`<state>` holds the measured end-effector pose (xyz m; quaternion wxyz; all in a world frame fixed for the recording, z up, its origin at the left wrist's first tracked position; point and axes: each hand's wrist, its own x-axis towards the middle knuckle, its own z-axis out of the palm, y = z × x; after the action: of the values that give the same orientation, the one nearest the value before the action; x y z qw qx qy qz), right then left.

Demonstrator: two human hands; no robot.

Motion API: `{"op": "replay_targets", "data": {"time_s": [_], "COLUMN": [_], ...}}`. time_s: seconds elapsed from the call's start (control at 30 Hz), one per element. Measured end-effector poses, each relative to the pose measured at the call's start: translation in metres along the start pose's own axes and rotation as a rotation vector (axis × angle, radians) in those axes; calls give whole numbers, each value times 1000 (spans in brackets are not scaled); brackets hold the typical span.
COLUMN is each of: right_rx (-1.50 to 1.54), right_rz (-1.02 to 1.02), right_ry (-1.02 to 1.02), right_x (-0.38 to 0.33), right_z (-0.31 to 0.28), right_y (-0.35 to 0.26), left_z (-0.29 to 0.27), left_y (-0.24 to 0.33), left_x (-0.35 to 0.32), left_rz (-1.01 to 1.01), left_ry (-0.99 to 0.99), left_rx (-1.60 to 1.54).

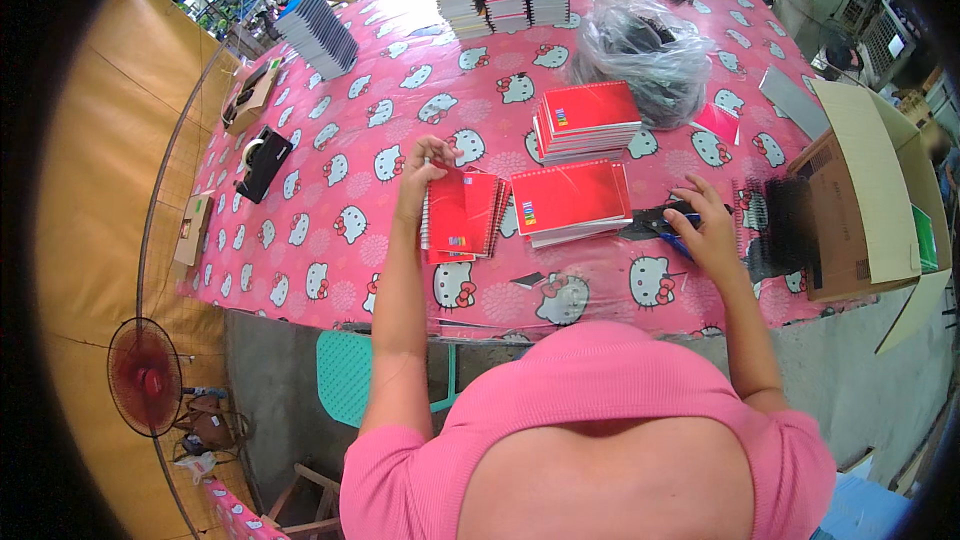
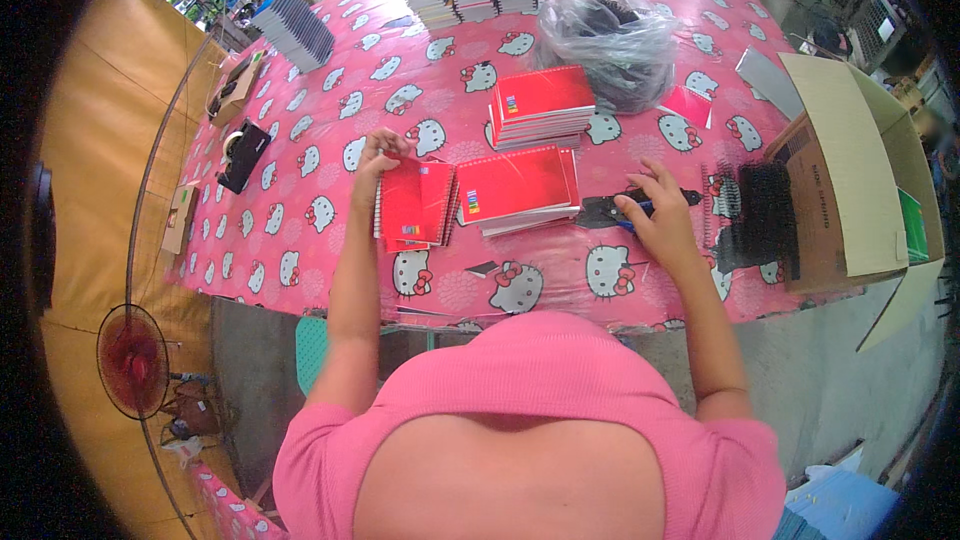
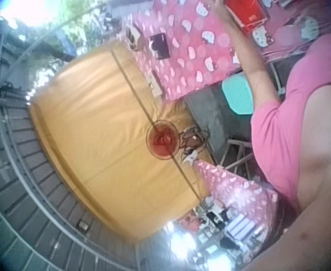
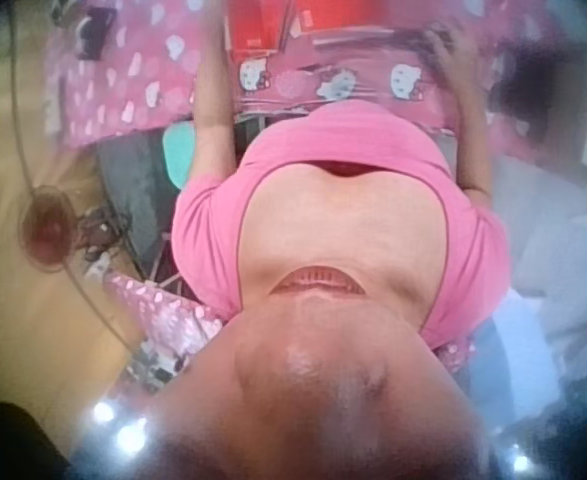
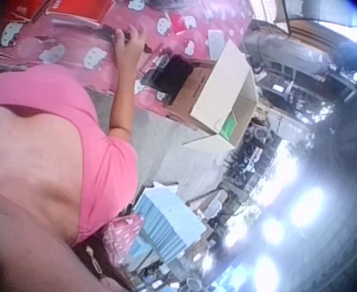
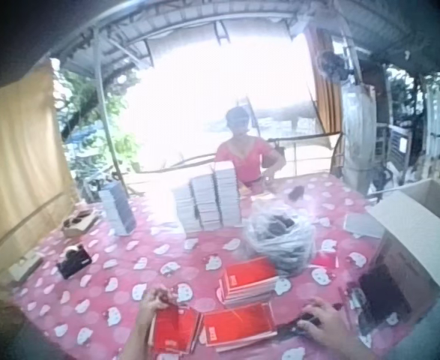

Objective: The person binds spiral notebooks by threading a plastic coil through the pre-punched holes of a stack of red notebook pages and covers, then clips the excess coil using blue hand shears and stacks the finished notebooks.

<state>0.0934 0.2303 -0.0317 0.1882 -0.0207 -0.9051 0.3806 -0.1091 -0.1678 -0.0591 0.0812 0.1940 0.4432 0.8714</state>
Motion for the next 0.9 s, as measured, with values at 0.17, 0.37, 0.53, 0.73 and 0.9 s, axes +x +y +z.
{"op": "replay_targets", "data": {"time_s": [0.17, 0.37, 0.53, 0.73, 0.9], "right_rx": [42, 172, 557, 453, 130], "right_rz": [-210, -268, -272, -317, -169], "right_ry": [28, -8, -296, -178, 531], "right_x": [27, 60, 82, 126, 253], "right_z": [1, 8, 34, 45, -8], "right_y": [-23, -70, -131, -102, -15], "left_z": [-40, 29, 182, 167, 98], "left_y": [7, 24, 44, 28, -1], "left_x": [-6, 4, -23, -35, -72], "left_rz": [-72, 22, -19, -5, -25], "left_ry": [-102, -17, -247, -163, 356], "left_rx": [709, 875, 794, 904, 1659]}}
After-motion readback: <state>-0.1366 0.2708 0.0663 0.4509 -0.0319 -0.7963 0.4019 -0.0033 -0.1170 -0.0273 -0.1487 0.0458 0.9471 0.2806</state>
